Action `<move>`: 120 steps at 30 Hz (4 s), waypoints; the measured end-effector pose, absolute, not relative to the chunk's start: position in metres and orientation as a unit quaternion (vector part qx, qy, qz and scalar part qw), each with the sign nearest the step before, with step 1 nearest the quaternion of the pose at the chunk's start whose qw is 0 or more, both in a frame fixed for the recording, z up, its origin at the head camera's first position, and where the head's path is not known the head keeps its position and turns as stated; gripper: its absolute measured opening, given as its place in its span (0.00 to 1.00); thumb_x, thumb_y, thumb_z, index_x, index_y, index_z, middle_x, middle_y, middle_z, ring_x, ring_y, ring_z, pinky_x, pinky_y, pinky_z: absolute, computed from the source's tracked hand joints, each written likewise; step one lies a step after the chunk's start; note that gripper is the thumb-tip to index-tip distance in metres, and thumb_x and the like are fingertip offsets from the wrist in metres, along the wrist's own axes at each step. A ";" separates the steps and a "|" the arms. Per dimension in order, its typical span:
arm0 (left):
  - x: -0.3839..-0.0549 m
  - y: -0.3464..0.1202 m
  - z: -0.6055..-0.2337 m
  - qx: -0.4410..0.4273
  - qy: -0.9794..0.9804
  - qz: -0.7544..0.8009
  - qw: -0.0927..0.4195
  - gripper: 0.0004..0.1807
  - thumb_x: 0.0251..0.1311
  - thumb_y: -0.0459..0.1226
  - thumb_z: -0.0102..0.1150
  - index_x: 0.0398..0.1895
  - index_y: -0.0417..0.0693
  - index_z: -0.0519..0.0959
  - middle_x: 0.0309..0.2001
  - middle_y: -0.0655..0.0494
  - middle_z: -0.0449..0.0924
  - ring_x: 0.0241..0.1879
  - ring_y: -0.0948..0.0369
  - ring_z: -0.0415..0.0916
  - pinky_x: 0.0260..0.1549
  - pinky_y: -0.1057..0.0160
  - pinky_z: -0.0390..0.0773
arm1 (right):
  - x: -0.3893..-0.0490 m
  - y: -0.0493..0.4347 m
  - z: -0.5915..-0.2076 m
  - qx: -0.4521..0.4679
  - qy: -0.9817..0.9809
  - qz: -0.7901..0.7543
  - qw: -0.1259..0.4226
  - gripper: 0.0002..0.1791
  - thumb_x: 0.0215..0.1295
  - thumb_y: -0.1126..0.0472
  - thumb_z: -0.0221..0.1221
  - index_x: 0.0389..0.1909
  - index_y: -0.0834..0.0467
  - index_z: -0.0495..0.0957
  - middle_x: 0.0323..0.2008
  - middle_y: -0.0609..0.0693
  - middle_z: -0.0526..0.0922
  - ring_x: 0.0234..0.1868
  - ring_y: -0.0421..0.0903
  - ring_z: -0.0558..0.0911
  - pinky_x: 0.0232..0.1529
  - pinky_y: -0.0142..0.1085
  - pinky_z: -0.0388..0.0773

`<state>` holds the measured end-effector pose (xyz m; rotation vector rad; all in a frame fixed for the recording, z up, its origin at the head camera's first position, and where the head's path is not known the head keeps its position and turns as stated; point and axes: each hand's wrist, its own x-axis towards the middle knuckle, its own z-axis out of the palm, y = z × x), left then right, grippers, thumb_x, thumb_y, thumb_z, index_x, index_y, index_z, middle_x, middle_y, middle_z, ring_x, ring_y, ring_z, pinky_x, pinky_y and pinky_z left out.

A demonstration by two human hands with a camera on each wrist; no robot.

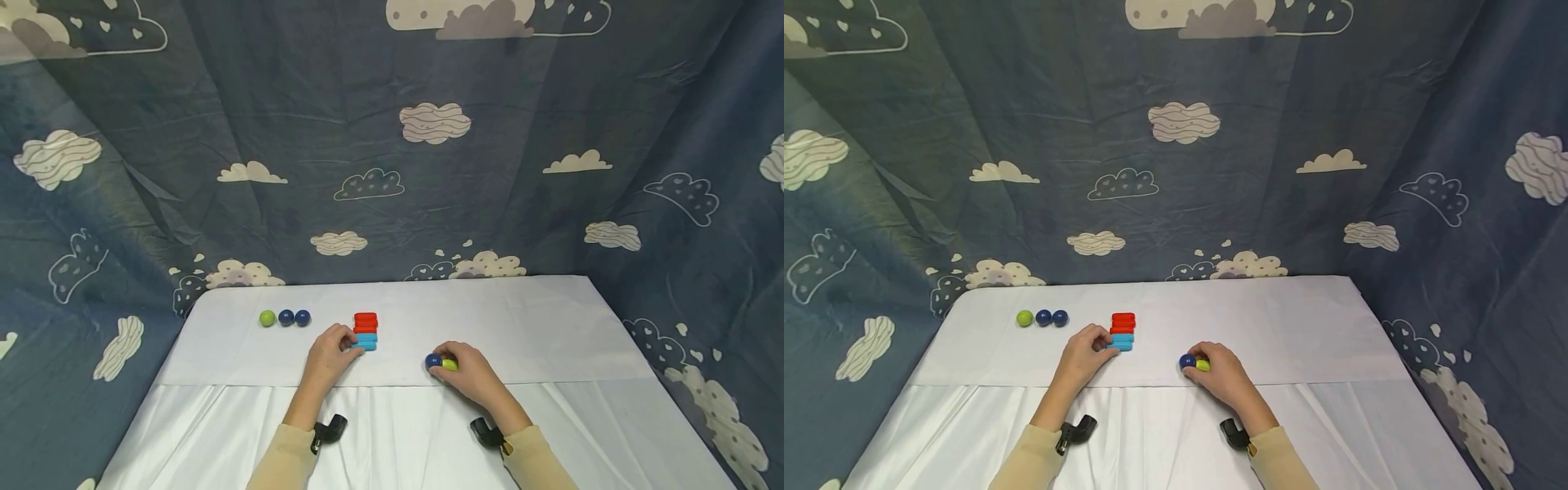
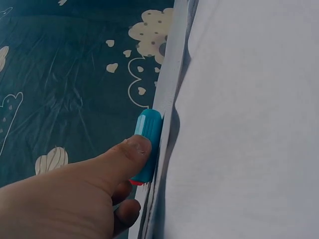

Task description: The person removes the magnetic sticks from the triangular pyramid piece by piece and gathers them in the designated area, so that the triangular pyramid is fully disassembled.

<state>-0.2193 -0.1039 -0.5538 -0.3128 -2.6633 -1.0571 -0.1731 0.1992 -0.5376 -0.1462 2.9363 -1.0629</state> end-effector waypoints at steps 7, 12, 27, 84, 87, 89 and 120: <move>-0.217 -0.101 -0.551 -0.118 -0.905 -0.383 0.142 0.13 0.53 0.38 0.83 0.32 0.53 0.82 0.30 0.61 0.77 0.31 0.66 0.72 0.33 0.66 0.74 | -0.173 0.200 -0.537 -0.050 0.939 -0.341 0.009 0.19 0.65 0.53 0.74 0.54 0.55 0.85 0.53 0.52 0.88 0.58 0.52 0.84 0.65 0.53 0.80; -0.215 -0.092 -0.554 -0.205 -0.870 -0.407 0.187 0.14 0.52 0.35 0.83 0.32 0.50 0.81 0.30 0.60 0.78 0.31 0.66 0.71 0.32 0.69 0.76 | -0.173 0.200 -0.538 -0.055 0.939 -0.341 0.004 0.18 0.65 0.51 0.74 0.52 0.53 0.86 0.49 0.49 0.88 0.54 0.49 0.85 0.63 0.52 0.82; -0.198 -0.056 -0.552 -0.298 -0.850 -0.432 0.056 0.17 0.60 0.37 0.78 0.51 0.52 0.85 0.39 0.57 0.85 0.36 0.61 0.79 0.40 0.67 0.82 | -0.171 0.193 -0.539 -0.073 0.918 -0.390 0.017 0.16 0.69 0.53 0.70 0.55 0.50 0.86 0.43 0.44 0.88 0.47 0.47 0.86 0.54 0.53 0.84; -0.196 -0.050 -0.558 -0.244 -0.838 -0.488 -0.015 0.15 0.70 0.46 0.70 0.57 0.59 0.84 0.39 0.65 0.82 0.38 0.68 0.76 0.45 0.65 0.76 | -0.178 0.201 -0.543 0.010 0.788 -0.607 0.105 0.16 0.73 0.61 0.66 0.55 0.65 0.82 0.33 0.57 0.87 0.26 0.44 0.82 0.28 0.33 0.84; -0.197 -0.050 -0.558 -0.243 -0.839 -0.487 -0.018 0.15 0.69 0.45 0.70 0.57 0.59 0.84 0.39 0.65 0.82 0.38 0.69 0.76 0.46 0.66 0.77 | -0.179 0.201 -0.543 0.015 0.785 -0.610 0.106 0.15 0.73 0.61 0.66 0.55 0.66 0.82 0.33 0.56 0.87 0.26 0.44 0.82 0.28 0.33 0.85; -0.197 -0.050 -0.558 -0.242 -0.839 -0.487 -0.020 0.15 0.69 0.46 0.70 0.57 0.59 0.84 0.40 0.64 0.82 0.38 0.69 0.76 0.46 0.66 0.77 | -0.179 0.201 -0.543 0.016 0.784 -0.611 0.106 0.15 0.73 0.61 0.65 0.55 0.66 0.82 0.33 0.56 0.87 0.26 0.44 0.82 0.28 0.33 0.85; -0.208 -0.084 -0.534 -0.176 -0.787 -0.586 0.078 0.17 0.60 0.37 0.78 0.53 0.55 0.88 0.42 0.54 0.87 0.42 0.58 0.81 0.37 0.71 0.75 | -0.186 0.203 -0.550 0.073 0.784 -0.613 0.070 0.12 0.73 0.63 0.65 0.52 0.66 0.81 0.34 0.56 0.86 0.26 0.43 0.83 0.27 0.35 0.86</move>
